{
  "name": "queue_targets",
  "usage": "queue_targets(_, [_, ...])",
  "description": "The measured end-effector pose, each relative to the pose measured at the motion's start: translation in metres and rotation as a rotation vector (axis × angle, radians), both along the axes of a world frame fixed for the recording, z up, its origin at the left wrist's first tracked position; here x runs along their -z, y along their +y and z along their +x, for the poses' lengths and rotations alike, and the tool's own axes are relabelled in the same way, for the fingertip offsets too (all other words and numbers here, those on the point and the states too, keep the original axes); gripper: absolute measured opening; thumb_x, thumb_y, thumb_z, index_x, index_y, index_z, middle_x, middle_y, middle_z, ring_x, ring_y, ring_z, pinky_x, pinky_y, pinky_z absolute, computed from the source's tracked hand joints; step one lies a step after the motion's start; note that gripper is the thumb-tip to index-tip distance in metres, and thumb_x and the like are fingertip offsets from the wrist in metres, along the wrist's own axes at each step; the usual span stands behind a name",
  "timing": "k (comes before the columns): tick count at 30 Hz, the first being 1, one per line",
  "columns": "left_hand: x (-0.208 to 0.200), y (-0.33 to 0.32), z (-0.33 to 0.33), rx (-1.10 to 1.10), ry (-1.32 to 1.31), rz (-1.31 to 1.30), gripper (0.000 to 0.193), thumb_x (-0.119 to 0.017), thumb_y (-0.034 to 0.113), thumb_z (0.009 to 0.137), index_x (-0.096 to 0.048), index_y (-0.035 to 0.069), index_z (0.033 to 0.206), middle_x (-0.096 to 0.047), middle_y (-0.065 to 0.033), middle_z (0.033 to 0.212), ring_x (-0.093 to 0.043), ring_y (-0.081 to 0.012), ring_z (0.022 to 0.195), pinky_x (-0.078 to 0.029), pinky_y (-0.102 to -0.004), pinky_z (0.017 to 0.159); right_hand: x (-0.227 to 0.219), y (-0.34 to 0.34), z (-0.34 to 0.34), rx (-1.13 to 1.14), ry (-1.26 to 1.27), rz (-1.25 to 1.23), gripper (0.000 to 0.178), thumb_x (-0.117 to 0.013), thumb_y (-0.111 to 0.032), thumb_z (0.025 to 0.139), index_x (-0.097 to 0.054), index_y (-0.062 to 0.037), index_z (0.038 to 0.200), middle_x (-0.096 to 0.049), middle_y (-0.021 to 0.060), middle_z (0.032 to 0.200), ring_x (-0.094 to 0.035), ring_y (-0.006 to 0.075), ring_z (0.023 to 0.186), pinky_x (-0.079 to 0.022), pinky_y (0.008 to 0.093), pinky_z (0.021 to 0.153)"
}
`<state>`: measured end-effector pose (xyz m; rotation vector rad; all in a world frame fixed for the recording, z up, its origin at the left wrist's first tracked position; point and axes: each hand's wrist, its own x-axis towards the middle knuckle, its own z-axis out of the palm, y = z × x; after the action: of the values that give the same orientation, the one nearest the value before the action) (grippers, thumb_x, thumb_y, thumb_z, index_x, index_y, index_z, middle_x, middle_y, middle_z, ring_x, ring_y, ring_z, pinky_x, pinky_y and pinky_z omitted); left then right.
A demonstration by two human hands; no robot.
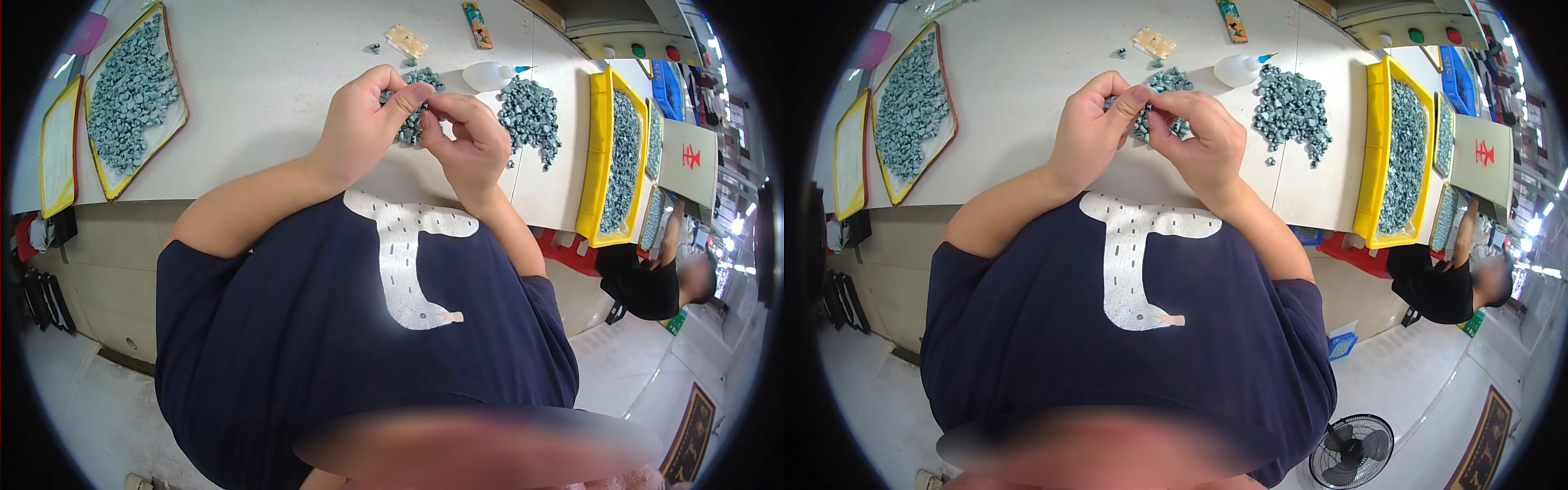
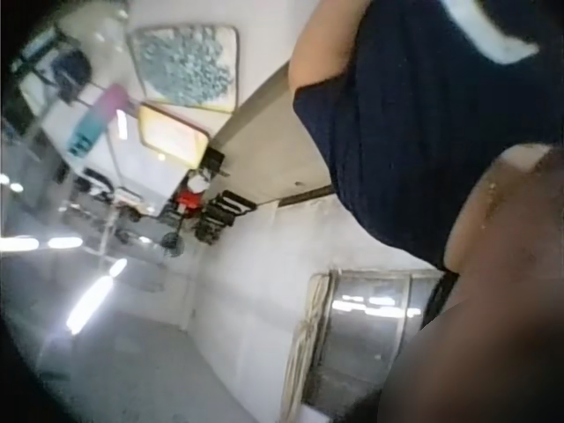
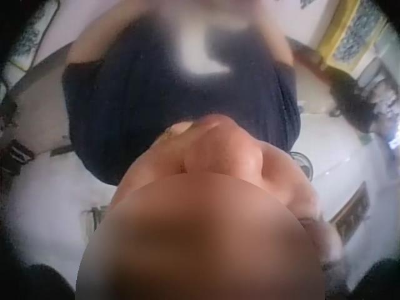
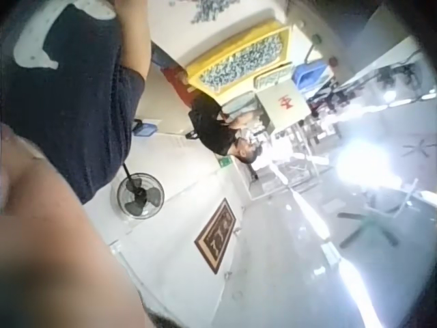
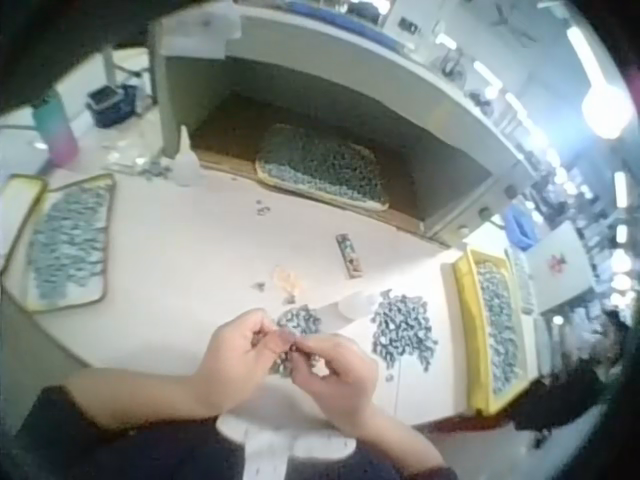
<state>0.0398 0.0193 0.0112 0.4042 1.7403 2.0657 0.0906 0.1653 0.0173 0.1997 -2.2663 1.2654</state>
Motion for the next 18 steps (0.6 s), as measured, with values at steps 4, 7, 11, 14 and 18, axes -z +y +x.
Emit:
queue_targets(4, [0.0, 0.0, -0.005, 0.043, -0.083, -0.035, 0.032, -0.061, 0.032, 0.094, -0.06, 0.002, 0.083, -0.055, 0.0021, 0.064, -0.045, -0.0026, 0.058, -0.038, -0.0212, 0.051, 0.001, 0.01, 0.002, -0.025, -0.061, 0.048, 0.021, -0.073, 0.005, 0.072, -0.068, -0.0005, 0.092, -0.068, 0.0082, 0.083, -0.065, 0.0145, 0.07, -0.052, 0.0244, 0.063])
queue_targets(7, [-0.001, 0.001, -0.006, 0.066, -0.247, -0.023, 0.033, -0.057, 0.035, 0.095, -0.06, 0.002, 0.087, -0.046, 0.0043, 0.063, -0.034, -0.0019, 0.051, -0.027, -0.0197, 0.044, 0.001, 0.026, 0.005, 0.03, -0.089, 0.007, 0.016, -0.071, 0.002, 0.077, -0.068, 0.0013, 0.093, -0.068, 0.008, 0.082, -0.064, 0.0136, 0.07, -0.051, 0.0238, 0.065])
queue_targets(11, [-0.004, 0.001, -0.006, 0.06, -0.37, 0.048, 0.038, -0.05, 0.037, 0.099, -0.06, 0.001, 0.096, -0.039, 0.0061, 0.063, -0.025, -0.0021, 0.048, -0.021, -0.0194, 0.041, 0.006, 0.046, 0.013, 0.264, -0.042, -0.208, 0.017, -0.063, 0.001, 0.085, -0.065, 0.0022, 0.102, -0.066, 0.0081, 0.088, -0.061, 0.0121, 0.075, -0.05, 0.023, 0.069])
queue_targets(14, [-0.005, 0.0, -0.01, 0.084, -0.449, 0.12, 0.034, -0.045, 0.032, 0.1, -0.057, -0.001, 0.101, -0.041, 0.0045, 0.069, -0.027, -0.003, 0.052, -0.022, -0.0192, 0.044, 0.011, 0.063, 0.012, 0.387, -0.058, -0.171, 0.029, -0.057, 0.001, 0.087, -0.058, 0.0014, 0.116, -0.063, 0.0098, 0.1, -0.059, 0.0126, 0.085, -0.049, 0.0235, 0.074])
queue_targets(18, [-0.008, 0.002, -0.01, 0.117, -0.585, 0.268, 0.026, -0.042, 0.021, 0.1, -0.052, -0.001, 0.107, -0.044, 0.0015, 0.077, -0.03, -0.0041, 0.058, -0.025, -0.0191, 0.049, 0.021, 0.074, -0.003, 0.316, -0.157, 0.035, 0.045, -0.06, -0.002, 0.085, -0.049, 0.0024, 0.128, -0.059, 0.0147, 0.116, -0.059, 0.0184, 0.099, -0.048, 0.0295, 0.083])
